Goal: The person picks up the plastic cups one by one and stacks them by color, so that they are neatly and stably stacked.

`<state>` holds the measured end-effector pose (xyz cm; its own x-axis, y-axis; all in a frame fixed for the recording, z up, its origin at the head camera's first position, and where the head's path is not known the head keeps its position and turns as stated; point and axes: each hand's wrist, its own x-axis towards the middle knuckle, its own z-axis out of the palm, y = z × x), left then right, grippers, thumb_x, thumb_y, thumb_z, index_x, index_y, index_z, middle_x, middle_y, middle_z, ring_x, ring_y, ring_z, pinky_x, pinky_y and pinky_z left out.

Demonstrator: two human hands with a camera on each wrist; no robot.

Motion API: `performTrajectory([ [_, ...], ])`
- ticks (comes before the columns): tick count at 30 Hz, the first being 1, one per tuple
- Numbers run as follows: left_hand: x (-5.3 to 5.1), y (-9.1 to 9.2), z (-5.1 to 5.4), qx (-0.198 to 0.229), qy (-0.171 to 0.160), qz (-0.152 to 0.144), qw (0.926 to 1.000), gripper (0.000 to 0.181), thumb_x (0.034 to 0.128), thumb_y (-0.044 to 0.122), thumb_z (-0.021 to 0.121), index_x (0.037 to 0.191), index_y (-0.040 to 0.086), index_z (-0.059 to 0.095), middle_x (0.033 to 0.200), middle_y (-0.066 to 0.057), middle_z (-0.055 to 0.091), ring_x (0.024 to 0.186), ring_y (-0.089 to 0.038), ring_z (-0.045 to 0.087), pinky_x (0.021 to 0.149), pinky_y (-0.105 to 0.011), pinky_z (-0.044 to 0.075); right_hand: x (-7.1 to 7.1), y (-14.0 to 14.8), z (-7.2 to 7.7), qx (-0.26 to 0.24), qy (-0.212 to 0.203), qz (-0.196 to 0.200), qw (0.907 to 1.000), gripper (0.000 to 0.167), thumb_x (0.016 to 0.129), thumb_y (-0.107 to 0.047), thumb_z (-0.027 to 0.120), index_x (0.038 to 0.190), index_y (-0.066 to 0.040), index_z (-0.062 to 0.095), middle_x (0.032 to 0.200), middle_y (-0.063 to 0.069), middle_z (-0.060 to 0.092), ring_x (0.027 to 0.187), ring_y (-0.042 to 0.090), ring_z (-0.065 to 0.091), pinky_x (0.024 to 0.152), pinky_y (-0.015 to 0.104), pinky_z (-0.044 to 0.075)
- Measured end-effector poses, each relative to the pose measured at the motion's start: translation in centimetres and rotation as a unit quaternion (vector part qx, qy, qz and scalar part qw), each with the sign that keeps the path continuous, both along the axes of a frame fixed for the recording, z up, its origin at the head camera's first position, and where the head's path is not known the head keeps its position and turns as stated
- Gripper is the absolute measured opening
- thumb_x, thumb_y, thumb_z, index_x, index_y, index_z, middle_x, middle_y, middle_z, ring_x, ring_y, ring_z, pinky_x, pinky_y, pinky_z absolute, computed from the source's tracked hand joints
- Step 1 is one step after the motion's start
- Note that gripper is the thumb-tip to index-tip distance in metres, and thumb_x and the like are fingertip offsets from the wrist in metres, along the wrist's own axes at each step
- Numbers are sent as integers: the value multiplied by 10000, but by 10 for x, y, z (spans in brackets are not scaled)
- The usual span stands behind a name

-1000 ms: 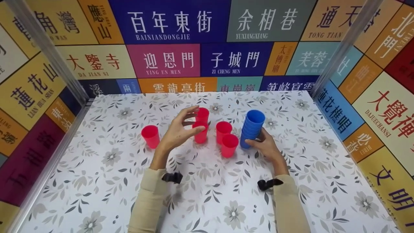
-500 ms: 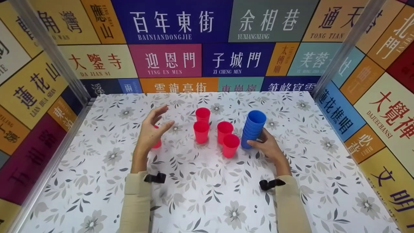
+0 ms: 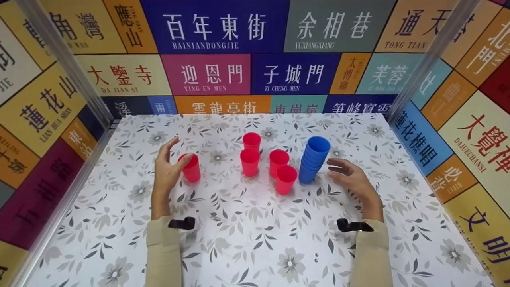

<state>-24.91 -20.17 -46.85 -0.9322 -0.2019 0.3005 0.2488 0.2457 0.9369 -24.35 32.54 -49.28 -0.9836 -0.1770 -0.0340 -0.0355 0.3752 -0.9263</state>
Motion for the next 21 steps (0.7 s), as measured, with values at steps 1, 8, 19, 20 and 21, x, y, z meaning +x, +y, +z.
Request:
performTrajectory([
  [1,-1,-2,-3,75,-26,-10,10000,672,886,191,764,1472,50,467,1524,-119,472,1484,-220,341,1285,-387,183,2,1,2,67,-33,-2,10000,595,952,-297,689,1463,-70,484,1504,168,501,1346,255,531,941,128,484],
  [8,-1,-4,-21,408,-484,152,9979,722,885,245,765,1508,113,424,1581,-75,400,1515,-223,282,1284,-416,187,11,2,15,286,8,521,9982,457,957,-271,679,1354,-57,602,1399,172,606,1143,-39,602,979,151,445],
  [19,-3,-10,-38,806,-681,-241,9941,802,860,118,776,1540,68,353,1601,-139,361,1539,-254,250,1284,-455,168,17,-10,27,-285,-318,2305,9721,646,970,-99,589,1565,-128,338,1590,208,371,1452,420,376,1062,330,497],
  [20,0,-10,-34,832,-772,-290,9931,805,865,108,768,1545,63,339,1605,-149,351,1541,-263,245,1283,-459,169,16,-13,28,-355,-326,2460,9681,676,966,-98,592,1577,-129,307,1610,199,337,1468,437,340,1086,313,478],
  [21,3,-11,-30,868,-852,-331,9920,811,867,99,763,1549,59,326,1607,-159,342,1543,-273,241,1282,-464,170,15,-16,29,-420,-337,2606,9639,707,962,-102,598,1589,-128,272,1631,194,294,1481,449,306,1103,293,461],
])
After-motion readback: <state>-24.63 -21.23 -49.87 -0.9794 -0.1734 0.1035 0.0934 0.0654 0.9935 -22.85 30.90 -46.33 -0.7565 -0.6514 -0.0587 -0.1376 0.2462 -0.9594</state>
